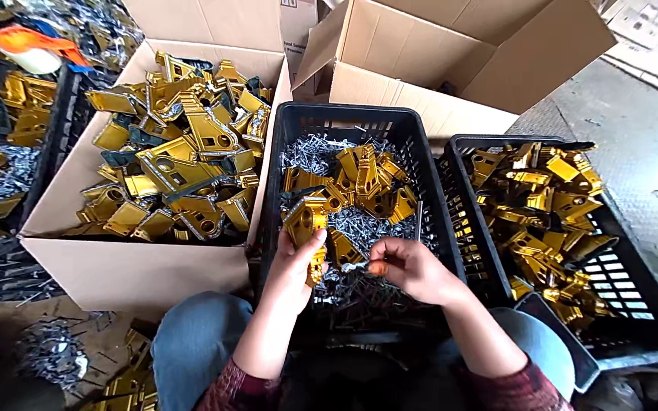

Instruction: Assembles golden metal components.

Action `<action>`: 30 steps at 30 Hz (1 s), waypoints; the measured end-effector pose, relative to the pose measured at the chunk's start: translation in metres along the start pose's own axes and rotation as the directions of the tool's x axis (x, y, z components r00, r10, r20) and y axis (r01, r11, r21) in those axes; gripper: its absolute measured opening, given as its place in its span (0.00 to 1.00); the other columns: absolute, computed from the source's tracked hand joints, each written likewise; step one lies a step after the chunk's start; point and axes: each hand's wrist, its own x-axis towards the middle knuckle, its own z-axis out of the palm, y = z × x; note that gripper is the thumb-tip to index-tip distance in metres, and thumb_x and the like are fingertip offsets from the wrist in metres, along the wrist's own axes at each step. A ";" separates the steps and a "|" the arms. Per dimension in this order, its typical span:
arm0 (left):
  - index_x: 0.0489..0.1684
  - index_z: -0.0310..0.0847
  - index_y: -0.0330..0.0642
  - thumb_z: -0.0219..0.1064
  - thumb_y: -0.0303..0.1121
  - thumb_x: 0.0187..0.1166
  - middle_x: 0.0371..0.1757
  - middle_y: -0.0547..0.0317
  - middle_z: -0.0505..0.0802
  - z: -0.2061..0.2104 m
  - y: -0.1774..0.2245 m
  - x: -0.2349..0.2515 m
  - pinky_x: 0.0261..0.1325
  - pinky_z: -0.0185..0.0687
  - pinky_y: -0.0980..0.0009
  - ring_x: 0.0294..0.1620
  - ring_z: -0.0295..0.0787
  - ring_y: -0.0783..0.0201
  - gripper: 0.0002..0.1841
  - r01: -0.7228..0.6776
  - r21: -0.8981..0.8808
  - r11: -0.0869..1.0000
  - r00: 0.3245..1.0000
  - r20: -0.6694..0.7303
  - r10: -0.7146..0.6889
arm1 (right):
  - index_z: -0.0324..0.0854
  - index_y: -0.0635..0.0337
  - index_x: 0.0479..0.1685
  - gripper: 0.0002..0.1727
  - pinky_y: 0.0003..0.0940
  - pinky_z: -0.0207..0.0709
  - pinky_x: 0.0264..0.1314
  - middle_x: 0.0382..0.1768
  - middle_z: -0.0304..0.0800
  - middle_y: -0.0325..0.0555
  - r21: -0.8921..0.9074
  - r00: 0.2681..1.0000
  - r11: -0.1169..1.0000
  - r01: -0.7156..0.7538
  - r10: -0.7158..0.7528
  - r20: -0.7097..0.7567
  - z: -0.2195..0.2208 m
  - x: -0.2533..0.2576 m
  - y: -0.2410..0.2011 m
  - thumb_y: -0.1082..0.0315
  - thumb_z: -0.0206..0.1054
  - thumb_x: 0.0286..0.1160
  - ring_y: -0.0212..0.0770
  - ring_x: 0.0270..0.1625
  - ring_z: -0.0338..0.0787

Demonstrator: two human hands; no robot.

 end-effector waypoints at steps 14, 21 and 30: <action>0.88 0.43 0.39 0.81 0.22 0.50 0.67 0.47 0.85 -0.003 -0.034 0.004 0.65 0.89 0.68 0.64 0.89 0.63 0.58 -0.259 0.532 0.806 0.949 0.294 0.111 | 0.85 0.60 0.39 0.07 0.34 0.85 0.52 0.37 0.90 0.48 -0.700 0.675 0.607 0.376 -0.697 -0.242 0.038 0.006 0.015 0.66 0.73 0.77 0.45 0.46 0.89; 0.92 0.33 0.40 0.77 0.21 0.51 0.75 0.47 0.78 -0.009 -0.028 0.001 0.66 0.86 0.69 0.68 0.85 0.65 0.62 -0.166 0.541 0.824 0.922 0.381 -0.064 | 0.83 0.66 0.67 0.35 0.41 0.91 0.65 0.60 0.93 0.49 -0.048 0.905 0.961 0.272 -0.272 -0.327 0.027 0.011 0.022 0.61 0.88 0.57 0.39 0.61 0.94; 0.89 0.57 0.41 0.85 0.52 0.58 0.80 0.41 0.76 -0.006 -0.048 0.007 0.78 0.75 0.55 0.77 0.76 0.52 0.55 -0.236 0.853 0.466 0.940 0.322 -0.112 | 0.80 0.48 0.78 0.24 0.37 0.85 0.36 0.51 0.92 0.50 -0.080 0.862 0.876 -0.475 0.482 0.157 -0.023 0.028 0.008 0.56 0.67 0.85 0.38 0.33 0.89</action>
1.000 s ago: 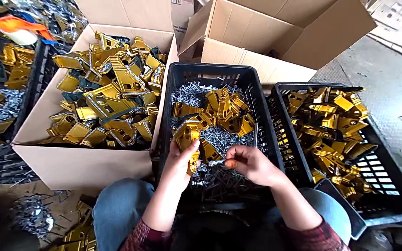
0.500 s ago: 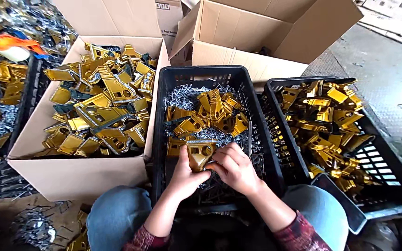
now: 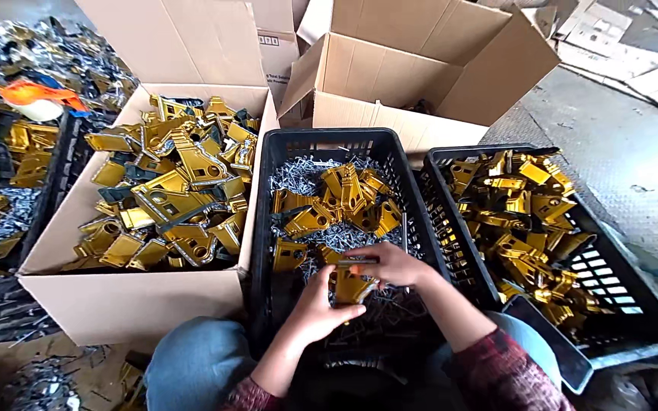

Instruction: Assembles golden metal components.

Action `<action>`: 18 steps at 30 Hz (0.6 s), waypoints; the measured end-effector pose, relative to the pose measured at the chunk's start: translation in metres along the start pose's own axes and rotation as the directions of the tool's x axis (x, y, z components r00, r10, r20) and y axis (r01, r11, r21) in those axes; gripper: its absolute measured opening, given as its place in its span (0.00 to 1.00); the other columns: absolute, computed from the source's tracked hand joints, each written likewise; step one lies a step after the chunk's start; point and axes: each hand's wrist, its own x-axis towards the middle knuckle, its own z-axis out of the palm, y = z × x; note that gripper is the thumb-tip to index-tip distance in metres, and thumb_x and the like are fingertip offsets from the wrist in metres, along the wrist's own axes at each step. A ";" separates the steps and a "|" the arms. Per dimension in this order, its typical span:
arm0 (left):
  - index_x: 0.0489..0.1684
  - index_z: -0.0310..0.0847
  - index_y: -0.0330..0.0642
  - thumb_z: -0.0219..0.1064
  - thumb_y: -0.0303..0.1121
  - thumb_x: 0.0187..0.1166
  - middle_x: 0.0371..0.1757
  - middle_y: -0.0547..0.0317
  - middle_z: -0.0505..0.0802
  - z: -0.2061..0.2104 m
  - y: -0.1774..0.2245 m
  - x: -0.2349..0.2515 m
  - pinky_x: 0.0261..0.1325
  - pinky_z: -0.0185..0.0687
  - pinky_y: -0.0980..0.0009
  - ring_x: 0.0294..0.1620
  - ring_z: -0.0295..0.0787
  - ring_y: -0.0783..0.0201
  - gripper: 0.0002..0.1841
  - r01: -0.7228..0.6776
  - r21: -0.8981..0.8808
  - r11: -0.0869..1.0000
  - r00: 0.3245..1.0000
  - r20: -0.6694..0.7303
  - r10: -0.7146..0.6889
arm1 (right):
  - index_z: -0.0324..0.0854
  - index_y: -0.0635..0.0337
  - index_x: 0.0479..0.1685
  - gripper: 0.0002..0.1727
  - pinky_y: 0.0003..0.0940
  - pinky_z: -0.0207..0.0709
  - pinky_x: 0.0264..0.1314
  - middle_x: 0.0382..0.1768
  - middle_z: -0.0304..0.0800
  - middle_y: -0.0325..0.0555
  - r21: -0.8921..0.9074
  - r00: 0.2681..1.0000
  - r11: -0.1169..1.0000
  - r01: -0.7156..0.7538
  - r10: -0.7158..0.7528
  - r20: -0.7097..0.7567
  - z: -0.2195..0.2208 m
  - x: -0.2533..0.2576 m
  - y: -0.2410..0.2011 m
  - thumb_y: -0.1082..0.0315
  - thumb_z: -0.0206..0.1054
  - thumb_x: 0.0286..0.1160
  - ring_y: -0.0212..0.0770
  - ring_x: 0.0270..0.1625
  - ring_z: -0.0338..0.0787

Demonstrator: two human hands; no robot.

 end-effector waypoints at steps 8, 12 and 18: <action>0.83 0.69 0.46 0.71 0.53 0.75 0.83 0.45 0.74 -0.024 0.007 -0.001 0.73 0.79 0.54 0.80 0.75 0.51 0.37 -0.094 -0.124 0.988 0.967 -0.247 0.061 | 0.39 0.51 0.95 0.40 0.47 0.90 0.58 0.78 0.73 0.52 0.407 0.539 0.663 0.629 0.005 -0.842 -0.148 -0.002 -0.025 0.57 0.58 0.90 0.48 0.64 0.90; 0.80 0.73 0.46 0.72 0.49 0.75 0.82 0.48 0.76 -0.020 0.008 0.000 0.73 0.79 0.59 0.79 0.75 0.55 0.33 -0.144 -0.180 0.973 0.961 -0.258 0.094 | 0.54 0.56 0.90 0.32 0.48 0.91 0.56 0.69 0.82 0.53 0.294 0.538 0.724 0.624 -0.125 -0.834 -0.132 0.012 -0.020 0.67 0.57 0.88 0.48 0.58 0.93; 0.76 0.74 0.39 0.69 0.40 0.78 0.76 0.49 0.82 -0.028 0.011 -0.001 0.72 0.80 0.61 0.76 0.79 0.57 0.28 -0.257 -0.316 0.913 0.863 -0.499 0.070 | 0.89 0.61 0.60 0.16 0.61 0.87 0.58 0.51 0.95 0.56 -0.155 0.831 0.988 0.003 -0.089 -0.549 -0.049 0.076 0.012 0.63 0.68 0.80 0.54 0.50 0.96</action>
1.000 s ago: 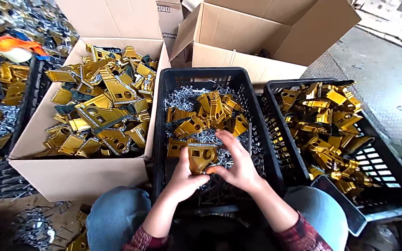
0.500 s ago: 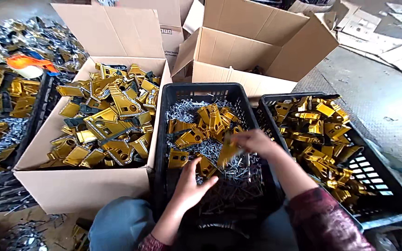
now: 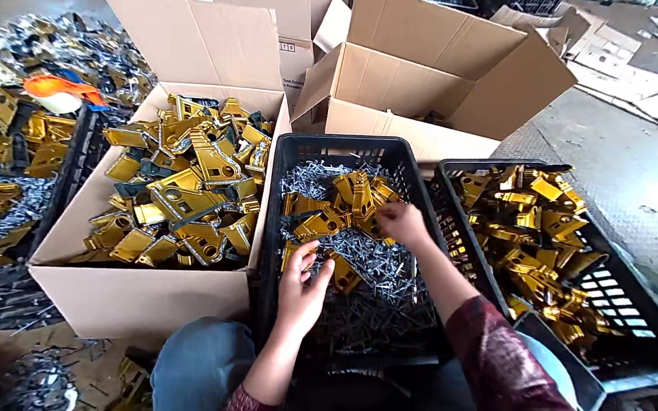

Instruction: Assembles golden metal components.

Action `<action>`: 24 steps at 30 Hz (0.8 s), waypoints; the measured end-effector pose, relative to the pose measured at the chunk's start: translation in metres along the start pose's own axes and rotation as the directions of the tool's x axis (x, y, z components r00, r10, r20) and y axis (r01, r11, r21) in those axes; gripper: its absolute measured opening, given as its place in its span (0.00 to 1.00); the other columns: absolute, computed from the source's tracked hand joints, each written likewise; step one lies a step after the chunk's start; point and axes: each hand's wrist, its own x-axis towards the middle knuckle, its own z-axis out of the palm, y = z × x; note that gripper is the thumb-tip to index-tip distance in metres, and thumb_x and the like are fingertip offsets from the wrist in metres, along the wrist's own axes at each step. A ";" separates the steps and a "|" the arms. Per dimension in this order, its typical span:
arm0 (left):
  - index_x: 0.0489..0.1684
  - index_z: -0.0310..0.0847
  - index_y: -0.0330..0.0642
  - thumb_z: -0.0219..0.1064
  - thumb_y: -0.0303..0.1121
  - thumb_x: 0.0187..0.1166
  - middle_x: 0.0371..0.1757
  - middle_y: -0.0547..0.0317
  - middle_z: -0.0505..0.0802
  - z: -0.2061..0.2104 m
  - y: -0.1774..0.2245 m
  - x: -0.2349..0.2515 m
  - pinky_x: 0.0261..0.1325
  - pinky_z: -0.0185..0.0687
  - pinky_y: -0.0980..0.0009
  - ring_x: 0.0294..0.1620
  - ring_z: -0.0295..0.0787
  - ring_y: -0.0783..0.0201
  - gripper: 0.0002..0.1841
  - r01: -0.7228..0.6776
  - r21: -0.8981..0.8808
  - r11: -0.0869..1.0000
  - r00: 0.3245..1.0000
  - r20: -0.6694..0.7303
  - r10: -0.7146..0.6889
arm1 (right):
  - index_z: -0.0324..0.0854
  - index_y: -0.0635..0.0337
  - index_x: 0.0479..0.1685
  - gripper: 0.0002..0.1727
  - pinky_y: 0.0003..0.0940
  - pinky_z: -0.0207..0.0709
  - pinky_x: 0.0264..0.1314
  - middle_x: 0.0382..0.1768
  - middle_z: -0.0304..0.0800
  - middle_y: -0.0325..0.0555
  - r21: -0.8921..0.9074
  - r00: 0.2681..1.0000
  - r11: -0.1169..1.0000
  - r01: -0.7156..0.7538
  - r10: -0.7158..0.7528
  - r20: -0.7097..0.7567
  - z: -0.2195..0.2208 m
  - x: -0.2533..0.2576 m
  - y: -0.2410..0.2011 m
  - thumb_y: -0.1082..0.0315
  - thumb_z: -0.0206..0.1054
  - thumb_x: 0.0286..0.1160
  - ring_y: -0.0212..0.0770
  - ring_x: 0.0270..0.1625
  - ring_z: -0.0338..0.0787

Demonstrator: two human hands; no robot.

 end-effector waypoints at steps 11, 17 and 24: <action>0.73 0.75 0.36 0.68 0.38 0.76 0.74 0.48 0.82 -0.007 0.002 0.003 0.70 0.80 0.66 0.74 0.80 0.60 0.27 -0.002 -0.045 0.999 0.997 -0.077 -0.002 | 0.89 0.62 0.52 0.26 0.68 0.80 0.59 0.70 0.80 0.63 -0.233 0.932 0.920 -0.316 0.255 -0.257 0.070 0.032 -0.023 0.47 0.75 0.70 0.67 0.70 0.82; 0.72 0.78 0.40 0.69 0.43 0.76 0.75 0.48 0.81 -0.001 -0.002 0.001 0.73 0.79 0.56 0.78 0.76 0.55 0.27 -0.120 0.105 0.987 0.992 -0.026 0.123 | 0.93 0.60 0.43 0.19 0.73 0.78 0.54 0.53 0.91 0.65 -0.230 0.943 0.917 -0.326 0.297 -0.151 0.023 0.029 -0.016 0.52 0.69 0.76 0.67 0.60 0.89; 0.74 0.76 0.39 0.69 0.42 0.76 0.74 0.49 0.82 0.002 -0.004 0.001 0.72 0.80 0.59 0.78 0.76 0.57 0.28 -0.077 0.098 0.992 0.997 0.001 0.078 | 0.61 0.57 0.89 0.52 0.68 0.80 0.63 0.74 0.77 0.69 -0.062 0.952 0.996 -0.060 0.039 -0.302 0.066 0.045 0.005 0.44 0.80 0.63 0.68 0.69 0.85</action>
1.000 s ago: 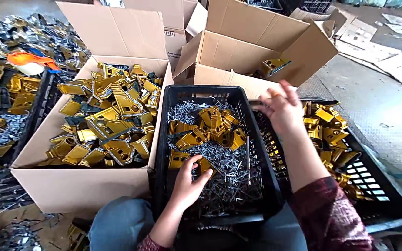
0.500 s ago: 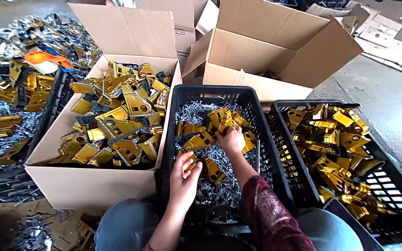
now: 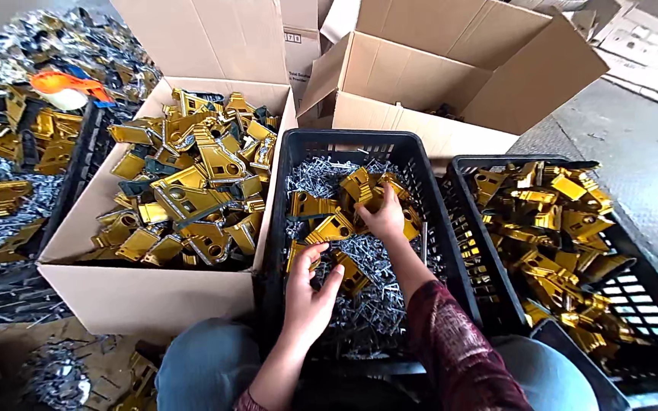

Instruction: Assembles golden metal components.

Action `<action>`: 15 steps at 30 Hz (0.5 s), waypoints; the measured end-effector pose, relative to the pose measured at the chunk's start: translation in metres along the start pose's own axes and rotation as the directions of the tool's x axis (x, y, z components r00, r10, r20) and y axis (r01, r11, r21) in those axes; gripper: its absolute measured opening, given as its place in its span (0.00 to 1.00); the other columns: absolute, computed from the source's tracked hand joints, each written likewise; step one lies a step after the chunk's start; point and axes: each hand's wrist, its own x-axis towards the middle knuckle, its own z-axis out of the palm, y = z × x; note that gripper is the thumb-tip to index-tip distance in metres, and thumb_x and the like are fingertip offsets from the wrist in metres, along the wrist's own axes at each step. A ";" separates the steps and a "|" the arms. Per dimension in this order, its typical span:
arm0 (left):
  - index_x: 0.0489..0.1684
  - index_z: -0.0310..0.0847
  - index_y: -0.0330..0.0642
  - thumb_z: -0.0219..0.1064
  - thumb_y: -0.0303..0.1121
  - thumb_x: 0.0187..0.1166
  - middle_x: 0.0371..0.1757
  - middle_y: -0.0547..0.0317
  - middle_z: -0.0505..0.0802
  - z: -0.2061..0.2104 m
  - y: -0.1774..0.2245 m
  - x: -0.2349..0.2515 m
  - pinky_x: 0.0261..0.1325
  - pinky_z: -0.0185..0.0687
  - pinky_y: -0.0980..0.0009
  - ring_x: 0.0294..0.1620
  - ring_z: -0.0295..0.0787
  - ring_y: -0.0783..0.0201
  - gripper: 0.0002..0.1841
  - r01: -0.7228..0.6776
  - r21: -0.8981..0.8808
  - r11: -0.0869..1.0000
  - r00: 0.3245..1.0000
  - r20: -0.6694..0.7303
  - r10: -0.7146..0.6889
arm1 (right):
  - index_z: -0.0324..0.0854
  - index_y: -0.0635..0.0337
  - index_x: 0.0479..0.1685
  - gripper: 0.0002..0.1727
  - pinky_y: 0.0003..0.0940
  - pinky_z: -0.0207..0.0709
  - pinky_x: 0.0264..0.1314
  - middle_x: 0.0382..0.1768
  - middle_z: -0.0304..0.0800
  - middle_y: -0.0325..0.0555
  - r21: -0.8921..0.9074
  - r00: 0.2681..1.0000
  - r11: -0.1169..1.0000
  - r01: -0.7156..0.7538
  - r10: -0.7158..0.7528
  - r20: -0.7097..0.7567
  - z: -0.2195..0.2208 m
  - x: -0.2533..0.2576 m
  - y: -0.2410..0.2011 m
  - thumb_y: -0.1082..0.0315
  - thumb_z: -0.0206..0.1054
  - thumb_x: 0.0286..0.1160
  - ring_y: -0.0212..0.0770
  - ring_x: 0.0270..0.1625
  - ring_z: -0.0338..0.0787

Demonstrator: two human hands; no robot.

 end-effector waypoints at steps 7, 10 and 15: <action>0.91 0.53 0.46 0.38 0.57 0.93 0.78 0.42 0.80 -0.003 0.028 0.013 0.62 0.84 0.46 0.69 0.85 0.45 0.33 0.625 -0.559 0.544 0.759 0.273 -0.591 | 0.90 0.62 0.46 0.08 0.52 0.87 0.47 0.36 0.95 0.50 0.076 0.920 0.920 0.386 -0.389 0.041 -0.048 -0.032 -0.058 0.73 0.68 0.73 0.48 0.39 0.94; 0.92 0.52 0.50 0.34 0.65 0.89 0.81 0.42 0.77 0.001 0.033 0.016 0.64 0.80 0.40 0.74 0.80 0.41 0.38 0.678 -0.624 0.390 0.688 0.350 -0.636 | 0.88 0.63 0.43 0.07 0.49 0.84 0.34 0.33 0.90 0.51 0.003 0.838 0.838 0.546 -0.546 -0.020 -0.065 -0.050 -0.068 0.73 0.71 0.69 0.48 0.32 0.89; 0.92 0.55 0.51 0.39 0.56 0.93 0.84 0.47 0.74 0.000 0.032 0.015 0.70 0.76 0.41 0.78 0.78 0.45 0.32 0.613 -0.633 0.472 0.737 0.243 -0.631 | 0.68 0.62 0.84 0.49 0.81 0.68 0.65 0.76 0.73 0.76 -0.390 0.965 0.917 0.087 0.020 0.261 -0.033 -0.033 -0.005 0.42 0.78 0.66 0.81 0.78 0.69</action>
